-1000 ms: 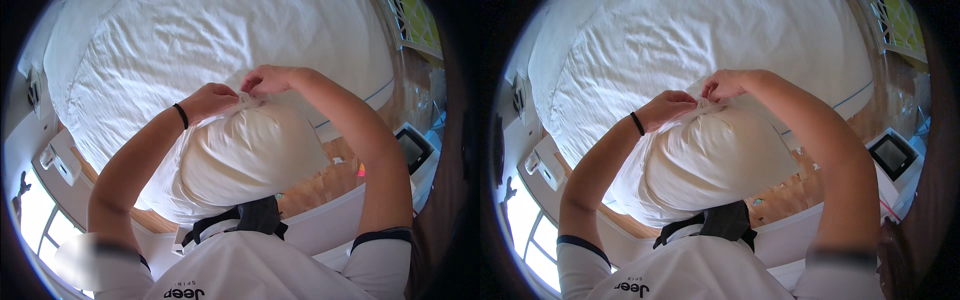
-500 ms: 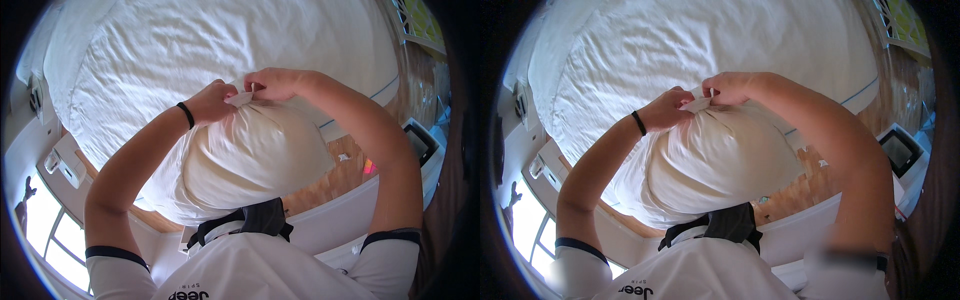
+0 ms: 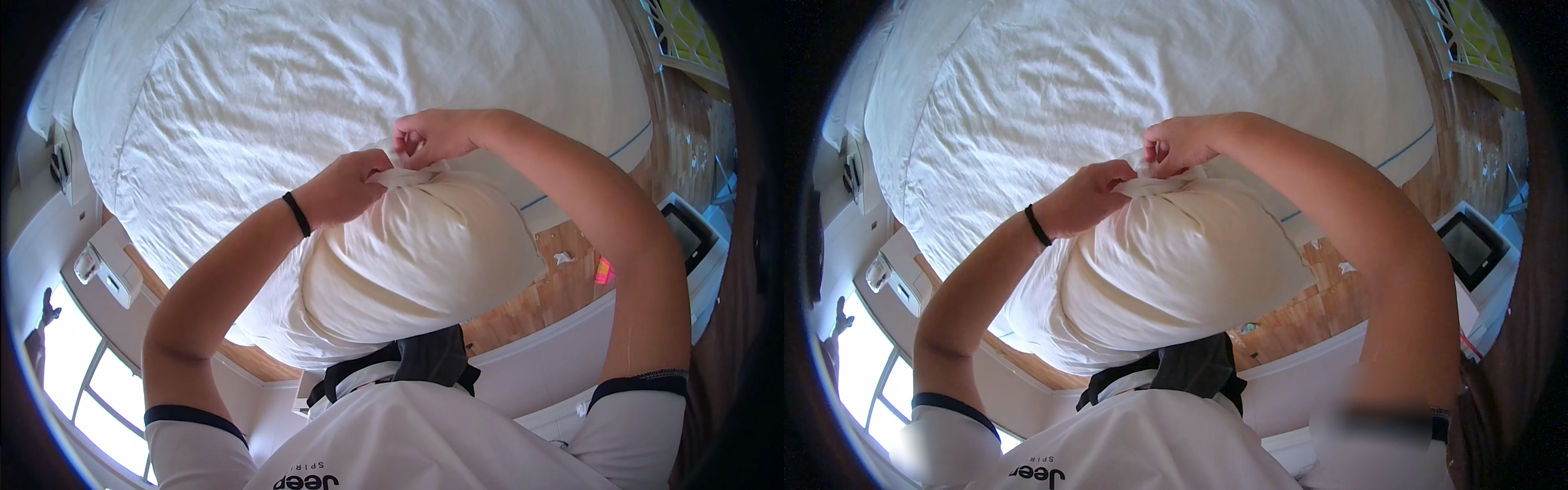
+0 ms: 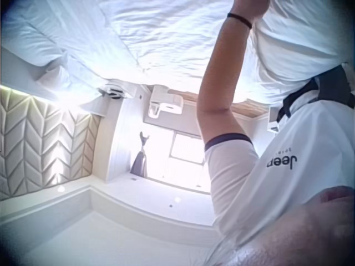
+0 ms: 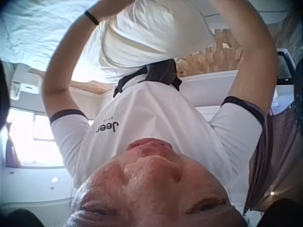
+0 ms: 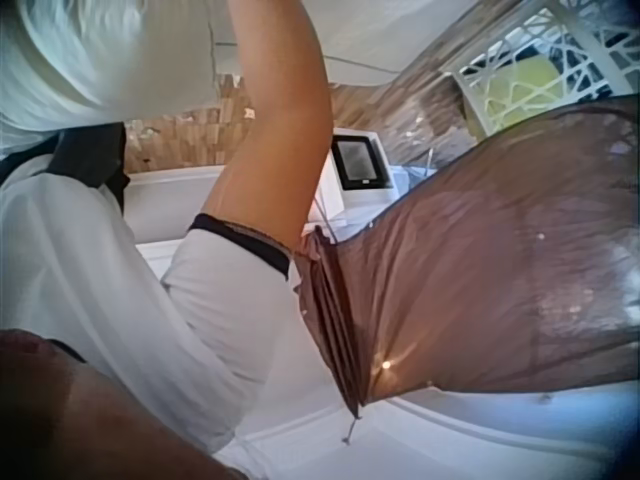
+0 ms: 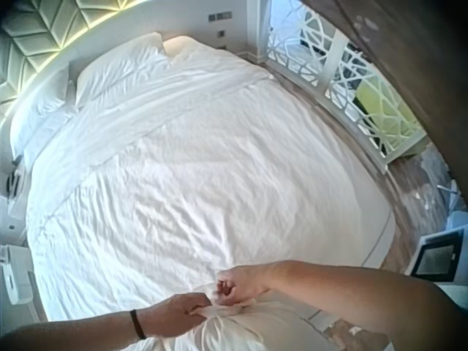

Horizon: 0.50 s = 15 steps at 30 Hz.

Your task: The person inserts a pillow into a pillowcase on a bed. They align the corners, push the pillow inside, and smooth the case before placing the finished pillow on the bed.

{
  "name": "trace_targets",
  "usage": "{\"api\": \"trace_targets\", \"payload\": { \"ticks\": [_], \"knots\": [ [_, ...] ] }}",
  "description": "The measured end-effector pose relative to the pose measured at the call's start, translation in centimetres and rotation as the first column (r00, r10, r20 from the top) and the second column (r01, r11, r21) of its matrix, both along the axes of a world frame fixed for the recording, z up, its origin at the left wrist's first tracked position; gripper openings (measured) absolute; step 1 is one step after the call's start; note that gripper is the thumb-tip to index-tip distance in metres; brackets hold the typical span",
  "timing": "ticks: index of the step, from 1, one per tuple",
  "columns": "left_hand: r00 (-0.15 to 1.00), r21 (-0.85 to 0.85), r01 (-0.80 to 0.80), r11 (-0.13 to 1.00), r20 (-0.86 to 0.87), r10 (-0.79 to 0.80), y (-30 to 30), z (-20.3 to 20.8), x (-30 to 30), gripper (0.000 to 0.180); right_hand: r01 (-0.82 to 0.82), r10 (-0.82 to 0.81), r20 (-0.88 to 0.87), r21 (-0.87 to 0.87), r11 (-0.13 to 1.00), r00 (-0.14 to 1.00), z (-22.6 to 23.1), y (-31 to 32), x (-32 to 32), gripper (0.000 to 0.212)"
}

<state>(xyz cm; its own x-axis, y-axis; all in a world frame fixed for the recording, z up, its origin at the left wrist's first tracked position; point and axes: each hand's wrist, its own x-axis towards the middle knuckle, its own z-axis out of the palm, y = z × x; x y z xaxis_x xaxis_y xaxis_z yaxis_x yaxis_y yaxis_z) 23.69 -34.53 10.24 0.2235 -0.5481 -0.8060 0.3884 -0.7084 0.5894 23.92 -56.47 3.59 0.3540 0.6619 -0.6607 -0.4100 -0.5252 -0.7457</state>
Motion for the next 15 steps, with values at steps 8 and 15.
{"api": "trace_targets", "payload": {
  "ticks": [8, 15],
  "knots": [
    [0.856, -0.192, 0.194, 0.962, 0.512, -0.071, 0.6, 0.0, -1.1, 0.021, -0.025, 0.024, -0.003, -0.057, 0.998, 1.000, -0.4, 1.9, 0.5, 0.023],
    [0.974, -0.011, 0.177, 0.984, 0.146, -0.174, -0.7, 2.8, -0.4, 0.016, -0.094, 0.111, 0.376, -0.063, 0.994, 0.920, 0.5, 2.4, -0.3, 0.013]
  ]
}}
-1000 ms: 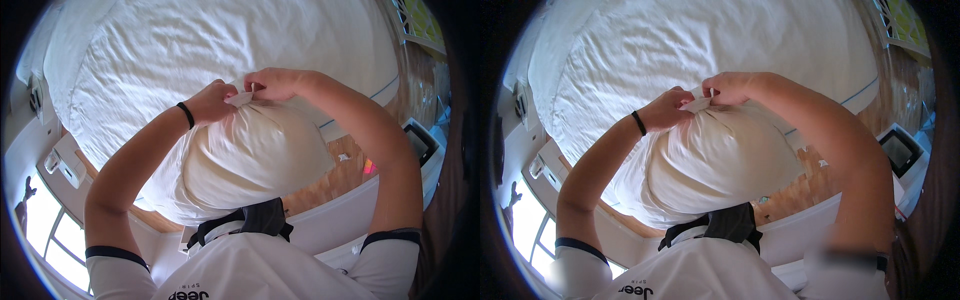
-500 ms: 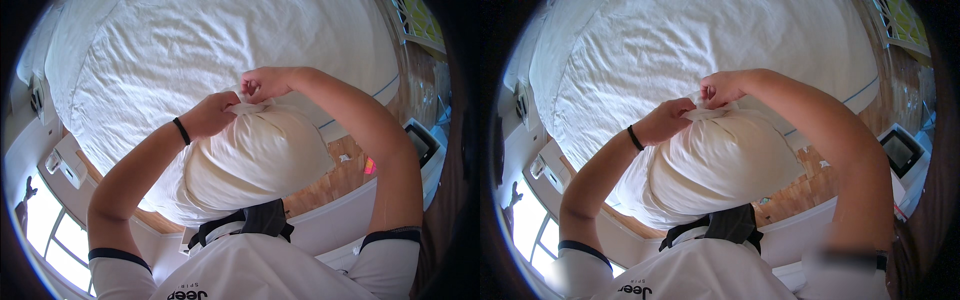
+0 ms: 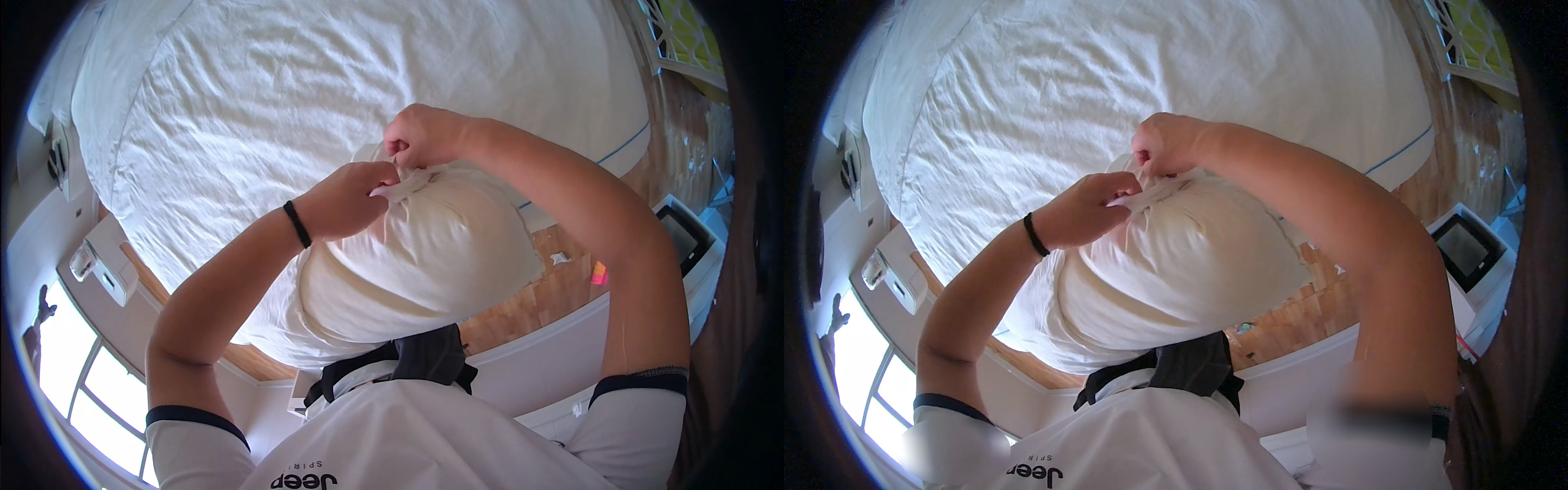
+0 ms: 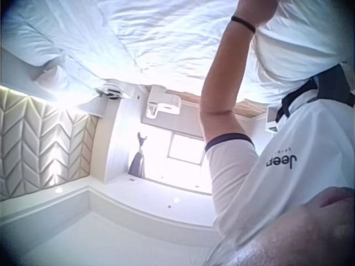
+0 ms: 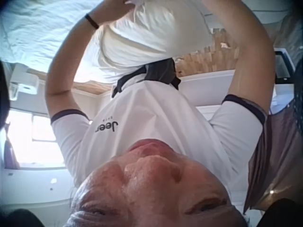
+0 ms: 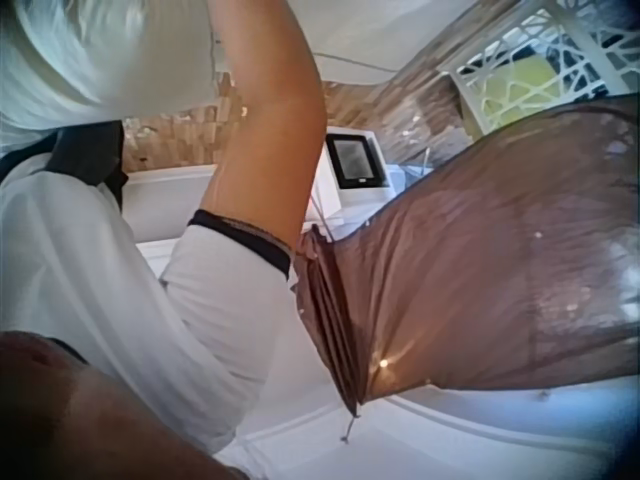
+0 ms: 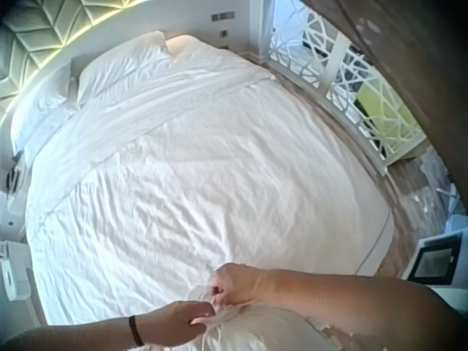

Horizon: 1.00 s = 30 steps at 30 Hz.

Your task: The person inserts a pillow into a pillowcase on a bed. They align the corners, push the pillow inside, and smooth the case before placing the finished pillow on the bed.

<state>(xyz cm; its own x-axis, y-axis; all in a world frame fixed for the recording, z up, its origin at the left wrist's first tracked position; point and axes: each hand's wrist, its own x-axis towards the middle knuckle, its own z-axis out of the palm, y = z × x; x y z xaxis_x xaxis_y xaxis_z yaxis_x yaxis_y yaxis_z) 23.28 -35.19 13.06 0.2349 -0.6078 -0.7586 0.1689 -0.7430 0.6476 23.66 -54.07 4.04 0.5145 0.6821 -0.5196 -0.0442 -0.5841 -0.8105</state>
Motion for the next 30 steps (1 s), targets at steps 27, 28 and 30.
{"api": "trace_targets", "payload": {
  "ticks": [27, 28, 30],
  "knots": [
    [0.972, -0.001, -0.024, 1.000, -0.234, 0.023, -0.6, -8.3, 3.4, 0.036, 0.312, -0.315, 0.081, 0.049, 0.949, 0.946, 2.5, -4.1, -0.9, 0.013],
    [0.950, 0.045, -0.144, 0.988, -0.274, 0.151, -0.4, -8.6, 3.3, 0.037, 0.299, -0.301, 0.061, 0.045, 0.953, 0.952, 2.5, -4.2, -0.8, 0.014],
    [0.858, 0.148, -0.364, 0.920, -0.332, 0.393, 0.0, -9.0, 2.8, 0.038, 0.277, -0.278, 0.024, 0.036, 0.960, 0.960, 2.5, -4.7, -0.6, 0.015]
  ]
}}
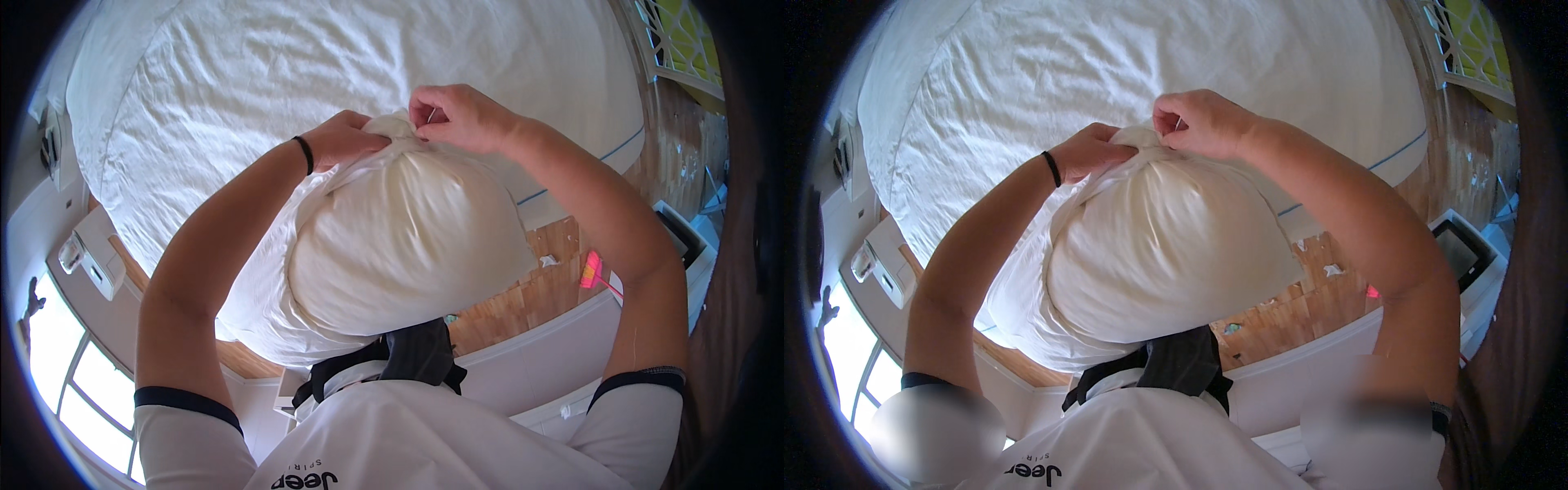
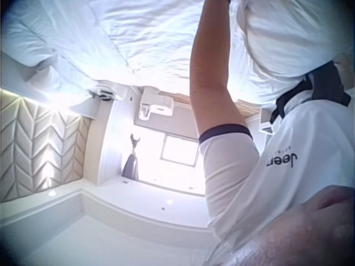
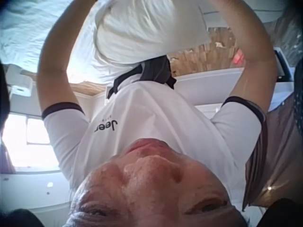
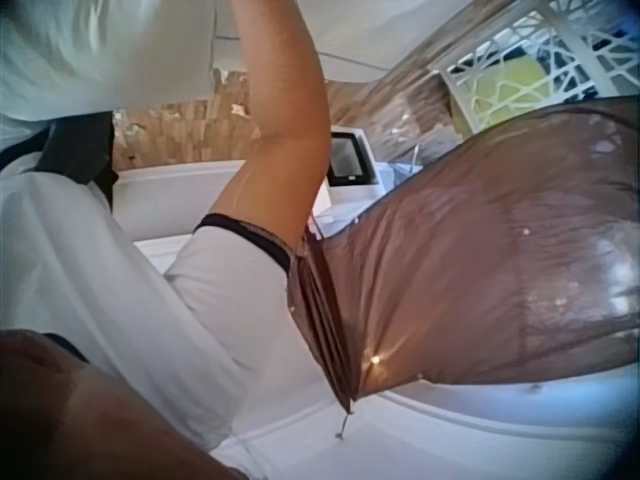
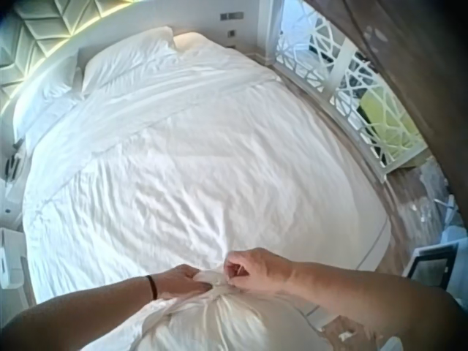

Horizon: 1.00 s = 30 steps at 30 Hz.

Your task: The person inserts a pillow into a pillowcase on a bed. They align the corners, push the pillow inside, and smooth the case before placing the finished pillow on the bed.

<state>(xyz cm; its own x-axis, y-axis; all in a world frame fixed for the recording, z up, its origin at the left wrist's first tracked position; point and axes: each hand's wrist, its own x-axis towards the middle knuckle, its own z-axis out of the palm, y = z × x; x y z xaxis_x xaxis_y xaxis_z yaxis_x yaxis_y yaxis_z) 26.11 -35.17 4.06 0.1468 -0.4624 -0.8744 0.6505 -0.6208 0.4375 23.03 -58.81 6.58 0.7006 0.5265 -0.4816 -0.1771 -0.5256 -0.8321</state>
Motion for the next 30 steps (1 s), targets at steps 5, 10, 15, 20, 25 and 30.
{"api": "trace_targets", "payload": {
  "ticks": [5, 10, 15, 20, 25, 30],
  "knots": [
    [0.944, 0.016, -0.265, 0.964, -0.200, 0.263, 1.3, 0.8, -1.6, 0.045, -0.141, 0.136, -0.209, -0.008, 0.990, 0.968, -0.5, 0.4, -0.2, 0.026],
    [0.988, -0.057, -0.100, 0.993, 0.110, 0.106, 2.0, 5.7, -4.1, 0.029, -0.266, 0.277, -0.277, 0.077, 0.961, 0.920, 3.9, 1.2, -1.7, 0.033],
    [0.881, -0.169, 0.028, 0.985, 0.471, 0.056, 4.1, 13.9, -6.9, 0.017, -0.259, 0.286, -0.102, 0.213, 0.942, 0.953, 10.6, 2.1, -4.8, 0.034],
    [0.782, -0.216, 0.040, 0.976, 0.615, 0.104, 8.0, 21.8, -10.9, 0.015, -0.320, 0.363, -0.103, 0.295, 0.900, 0.926, 18.4, 5.0, -7.5, 0.040],
    [0.809, -0.301, -0.062, 0.952, 0.543, 0.224, 11.7, 26.0, -14.6, 0.019, -0.329, 0.307, 0.126, 0.249, 0.911, 0.943, 23.3, 8.6, -11.8, 0.042],
    [0.833, -0.353, -0.127, 0.927, 0.470, 0.293, 12.2, 26.5, -17.8, 0.022, -0.187, 0.139, 0.248, 0.181, 0.966, 0.959, 24.2, 11.2, -17.2, 0.033]
  ]
}}
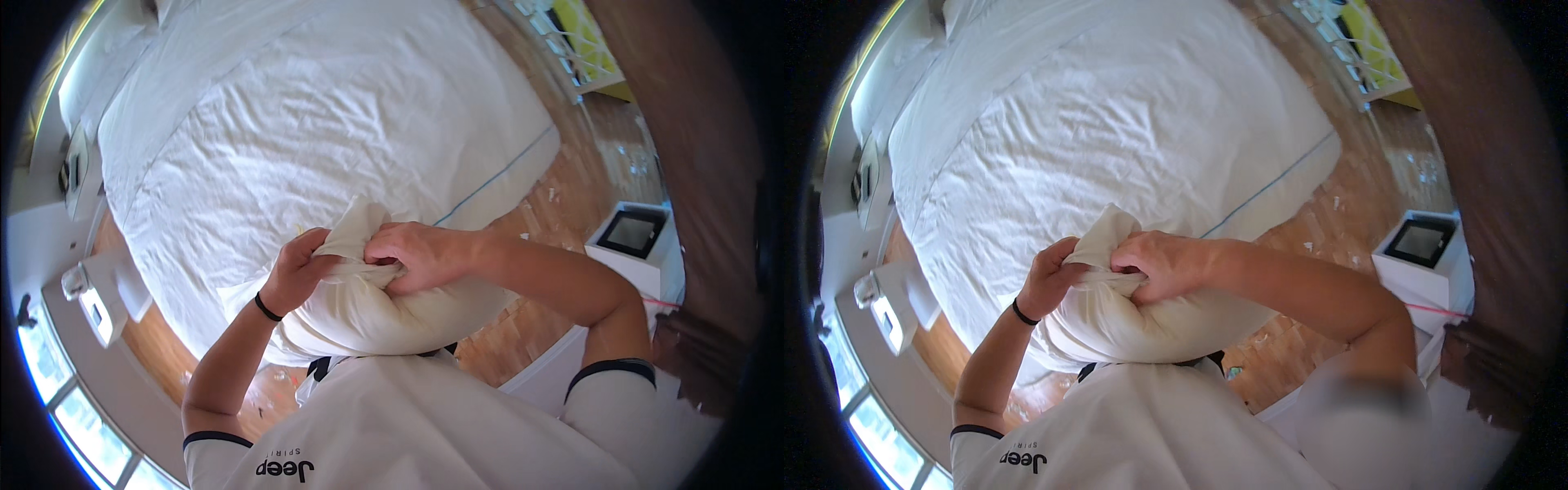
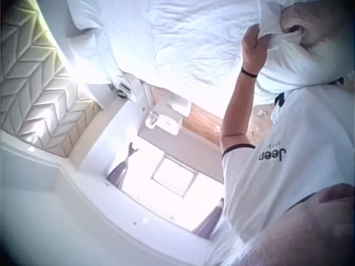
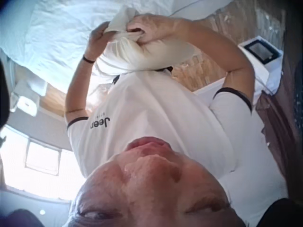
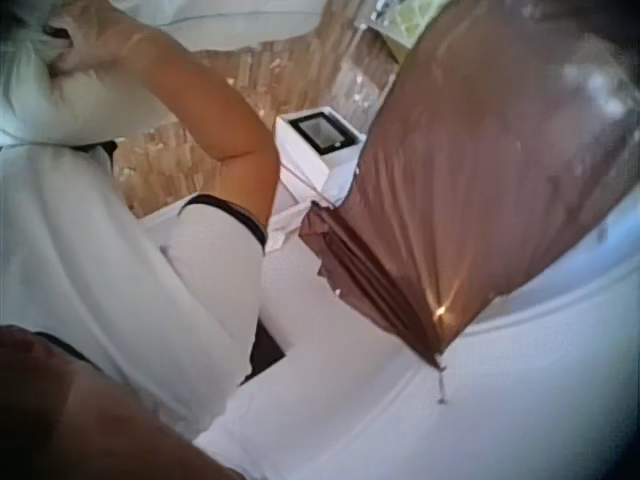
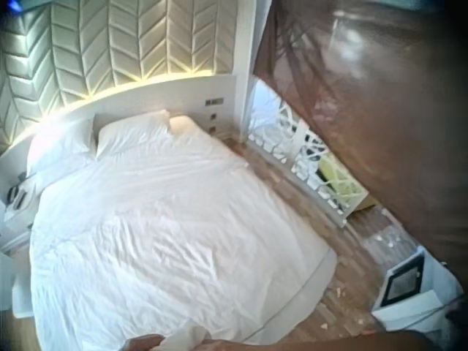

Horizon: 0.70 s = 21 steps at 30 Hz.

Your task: The person inserts a pillow into a pillowcase on a bed. They align the corners, push the pillow inside, and smooth the case before placing the finished pillow on the bed.

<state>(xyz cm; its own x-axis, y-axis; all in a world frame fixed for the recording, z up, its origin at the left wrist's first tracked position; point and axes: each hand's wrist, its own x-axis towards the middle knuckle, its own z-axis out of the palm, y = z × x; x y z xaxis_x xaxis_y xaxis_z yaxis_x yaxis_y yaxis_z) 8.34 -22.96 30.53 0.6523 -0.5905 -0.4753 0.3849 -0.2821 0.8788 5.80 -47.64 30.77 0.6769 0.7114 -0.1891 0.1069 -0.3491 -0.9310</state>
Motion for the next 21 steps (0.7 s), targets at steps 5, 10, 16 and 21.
{"api": "trace_targets", "payload": {
  "ticks": [5, 10, 16, 21],
  "knots": [
    [0.923, 0.092, 0.139, 0.986, 0.350, -0.163, -2.6, -1.3, -1.0, 0.020, 0.117, -0.086, 0.306, -0.084, 0.990, 0.948, 2.6, -0.6, -4.4, 0.023],
    [0.893, -0.054, 0.286, 0.957, 0.377, -0.246, -5.7, -2.2, -3.9, 0.022, 0.357, -0.368, -0.009, -0.222, 0.907, 0.930, 4.4, -2.0, -10.3, 0.020],
    [0.894, -0.107, 0.370, 0.923, 0.312, -0.322, -6.8, -1.4, -5.6, 0.022, 0.688, -0.744, -0.071, -0.333, 0.645, 0.664, 4.1, -1.8, -14.5, 0.031],
    [0.863, -0.079, 0.413, 0.907, 0.351, -0.362, -6.4, -4.8, -5.4, 0.021, 0.753, -0.798, 0.053, -0.372, 0.543, 0.601, 2.7, -1.1, -14.9, 0.039]
  ]
}}
